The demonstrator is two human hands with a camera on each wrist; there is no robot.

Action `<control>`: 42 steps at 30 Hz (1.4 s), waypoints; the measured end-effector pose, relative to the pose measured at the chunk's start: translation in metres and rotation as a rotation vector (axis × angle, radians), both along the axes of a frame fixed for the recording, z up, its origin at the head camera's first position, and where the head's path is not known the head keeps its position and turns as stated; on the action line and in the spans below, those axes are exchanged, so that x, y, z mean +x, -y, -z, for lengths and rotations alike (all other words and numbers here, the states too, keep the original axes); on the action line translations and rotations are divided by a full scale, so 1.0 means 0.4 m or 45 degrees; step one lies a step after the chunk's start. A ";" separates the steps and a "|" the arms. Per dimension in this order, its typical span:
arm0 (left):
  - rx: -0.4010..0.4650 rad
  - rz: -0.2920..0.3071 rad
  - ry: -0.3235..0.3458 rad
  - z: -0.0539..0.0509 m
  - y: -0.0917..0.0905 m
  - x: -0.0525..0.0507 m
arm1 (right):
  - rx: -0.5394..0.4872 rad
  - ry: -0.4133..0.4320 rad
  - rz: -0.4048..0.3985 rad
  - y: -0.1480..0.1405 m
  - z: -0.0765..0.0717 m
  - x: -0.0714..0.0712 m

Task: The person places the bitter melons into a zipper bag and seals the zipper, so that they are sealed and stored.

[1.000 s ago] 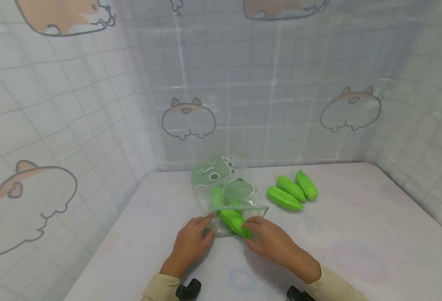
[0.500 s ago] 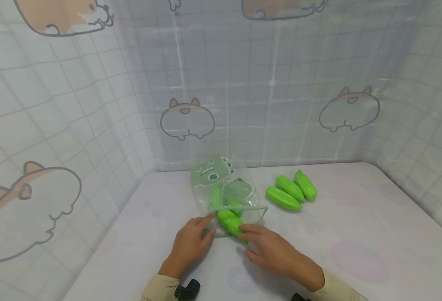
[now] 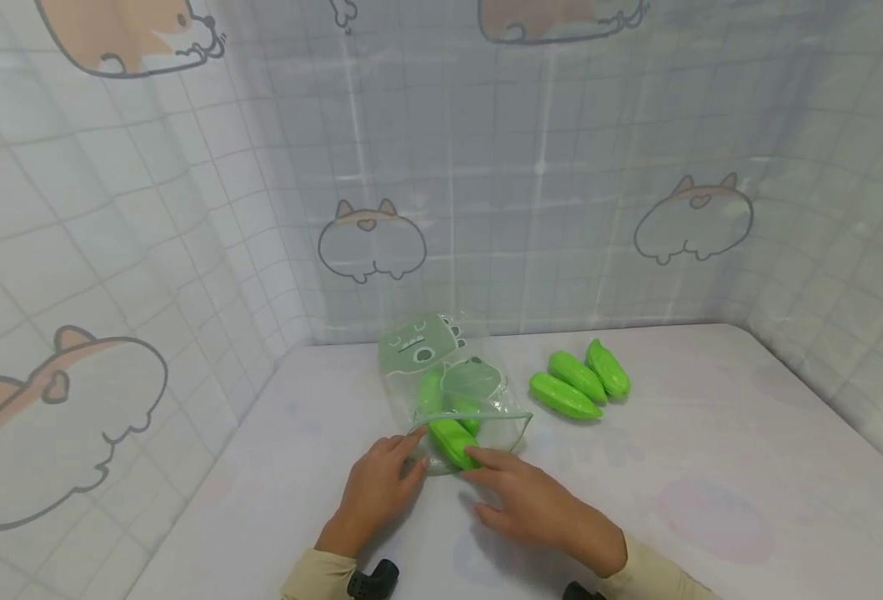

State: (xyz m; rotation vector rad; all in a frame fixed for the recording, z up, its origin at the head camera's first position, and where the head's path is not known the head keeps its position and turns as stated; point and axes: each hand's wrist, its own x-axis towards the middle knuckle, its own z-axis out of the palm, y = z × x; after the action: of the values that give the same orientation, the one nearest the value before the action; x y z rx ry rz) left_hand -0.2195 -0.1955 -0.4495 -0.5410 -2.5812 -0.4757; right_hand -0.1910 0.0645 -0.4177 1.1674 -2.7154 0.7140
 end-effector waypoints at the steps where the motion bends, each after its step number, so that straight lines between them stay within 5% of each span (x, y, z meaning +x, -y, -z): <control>1: -0.001 -0.003 0.001 0.000 0.000 0.001 | 0.000 0.002 0.001 0.004 -0.001 0.000; 16: -0.005 0.009 -0.015 -0.001 0.001 0.000 | 0.011 -0.063 0.009 0.037 0.000 -0.021; 42: -0.019 0.030 -0.097 0.007 0.004 -0.005 | 0.037 -0.015 0.037 0.046 -0.010 -0.032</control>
State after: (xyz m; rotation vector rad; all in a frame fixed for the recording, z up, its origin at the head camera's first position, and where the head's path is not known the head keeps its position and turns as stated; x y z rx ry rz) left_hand -0.2214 -0.1972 -0.4522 -0.5841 -2.5102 -0.4359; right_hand -0.2040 0.0461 -0.4136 1.1320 -2.7364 0.6640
